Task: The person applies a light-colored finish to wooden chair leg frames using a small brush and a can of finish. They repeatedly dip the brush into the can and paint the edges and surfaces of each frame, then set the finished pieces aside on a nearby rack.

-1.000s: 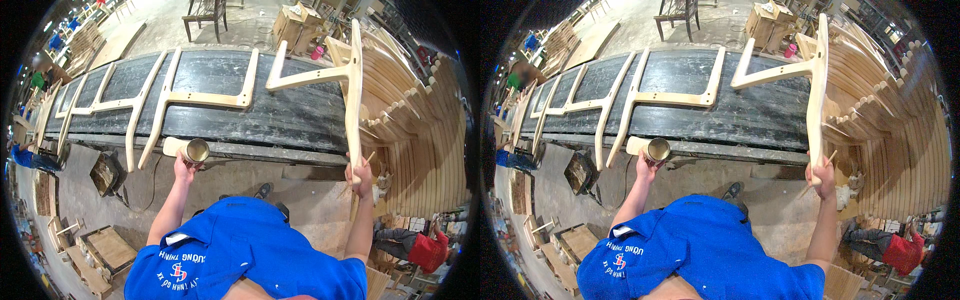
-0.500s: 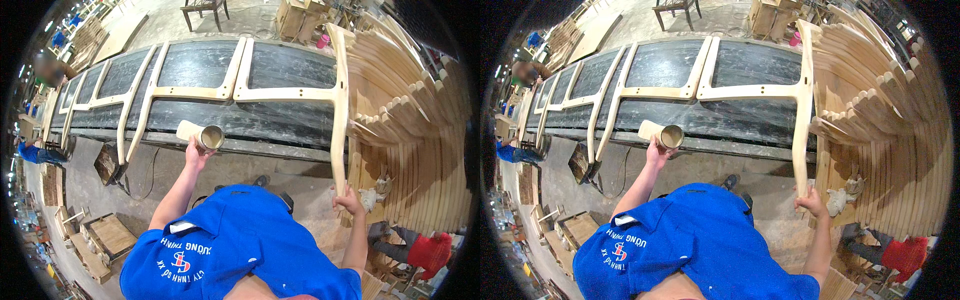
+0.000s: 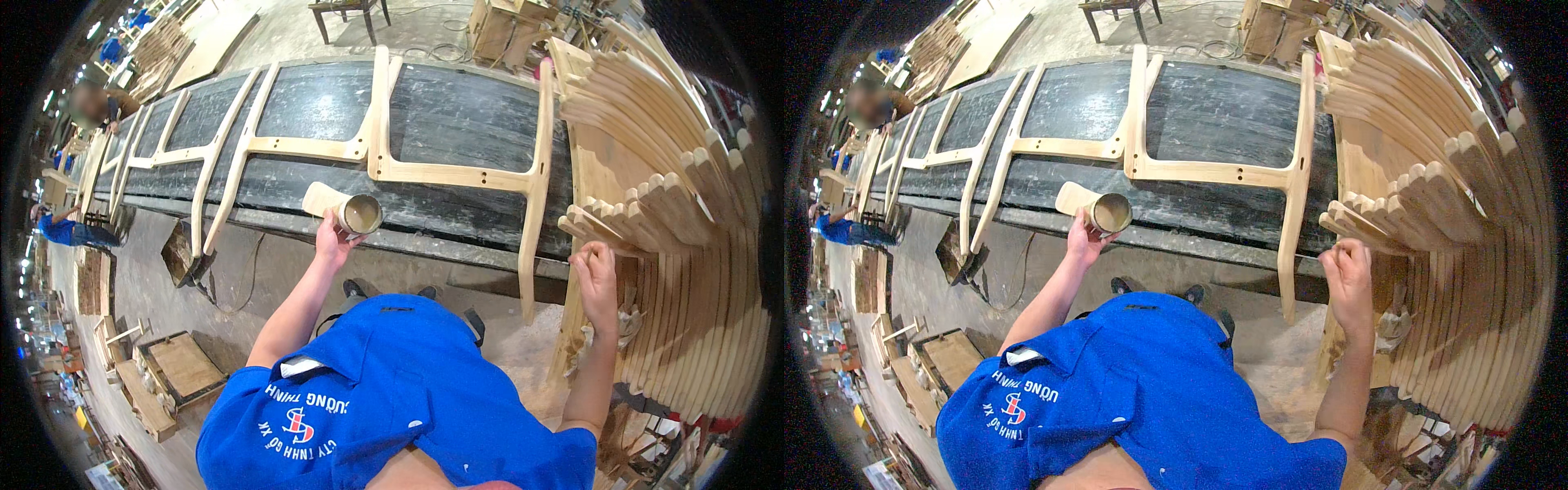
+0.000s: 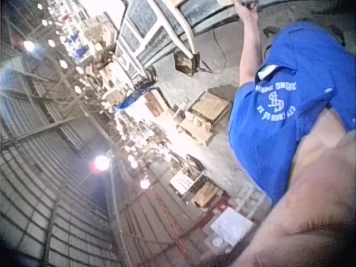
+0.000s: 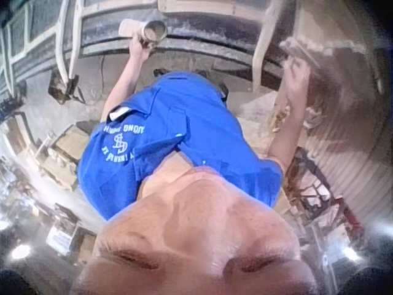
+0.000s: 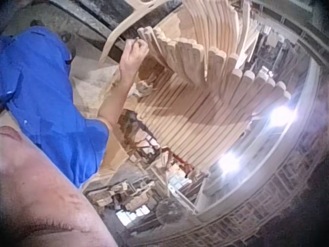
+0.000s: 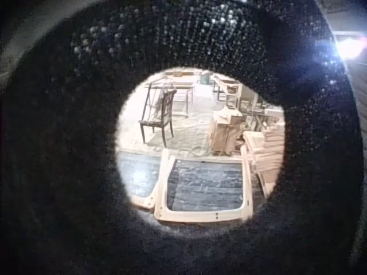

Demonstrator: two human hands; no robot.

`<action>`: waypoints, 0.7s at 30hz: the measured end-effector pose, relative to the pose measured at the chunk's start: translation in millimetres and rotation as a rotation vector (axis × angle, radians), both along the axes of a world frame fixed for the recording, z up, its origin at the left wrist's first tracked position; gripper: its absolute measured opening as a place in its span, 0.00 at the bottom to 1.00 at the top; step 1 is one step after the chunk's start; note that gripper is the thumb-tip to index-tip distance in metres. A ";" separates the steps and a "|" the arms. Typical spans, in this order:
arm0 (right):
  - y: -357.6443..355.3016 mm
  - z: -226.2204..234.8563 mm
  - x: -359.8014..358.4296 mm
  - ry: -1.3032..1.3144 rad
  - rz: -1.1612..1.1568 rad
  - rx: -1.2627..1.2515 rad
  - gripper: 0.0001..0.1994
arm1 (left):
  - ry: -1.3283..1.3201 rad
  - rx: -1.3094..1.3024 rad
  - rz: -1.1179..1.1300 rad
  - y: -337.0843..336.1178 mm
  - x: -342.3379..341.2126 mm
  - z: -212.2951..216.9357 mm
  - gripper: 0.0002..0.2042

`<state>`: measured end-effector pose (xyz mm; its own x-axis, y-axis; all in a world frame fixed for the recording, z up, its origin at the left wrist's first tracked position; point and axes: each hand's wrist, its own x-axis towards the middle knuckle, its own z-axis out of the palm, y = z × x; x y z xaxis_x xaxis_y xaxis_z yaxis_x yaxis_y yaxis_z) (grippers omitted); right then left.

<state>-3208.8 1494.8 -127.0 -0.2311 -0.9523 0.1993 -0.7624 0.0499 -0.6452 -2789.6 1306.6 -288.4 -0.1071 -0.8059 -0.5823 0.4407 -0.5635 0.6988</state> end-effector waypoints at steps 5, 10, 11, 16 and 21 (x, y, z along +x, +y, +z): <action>-41.4 -10.8 25.1 -0.264 -0.066 0.012 0.09 | 0.028 -0.028 0.000 -4.7 1.9 1.5 0.25; -83.1 -34.1 65.8 -0.421 0.022 -0.106 0.07 | 0.031 -0.025 0.044 -9.8 43.0 -5.7 0.24; -94.2 -38.4 79.1 -0.490 0.043 -0.120 0.07 | -0.019 -0.031 0.017 -13.9 45.0 -4.9 0.23; -160.3 -49.9 157.9 -0.445 0.198 -0.115 0.05 | -0.135 -0.089 -0.066 -47.8 51.0 8.2 0.19; -219.3 -58.0 245.1 -0.786 0.186 -0.216 0.06 | -0.146 -0.145 -0.132 -83.7 62.6 28.7 0.18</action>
<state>-2963.8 1275.5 -185.1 -0.2216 -0.9480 0.2282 -0.0701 -0.2180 -0.9734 -2727.0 1222.9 -259.7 -0.1404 -0.8670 -0.4782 0.2586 -0.4983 0.8275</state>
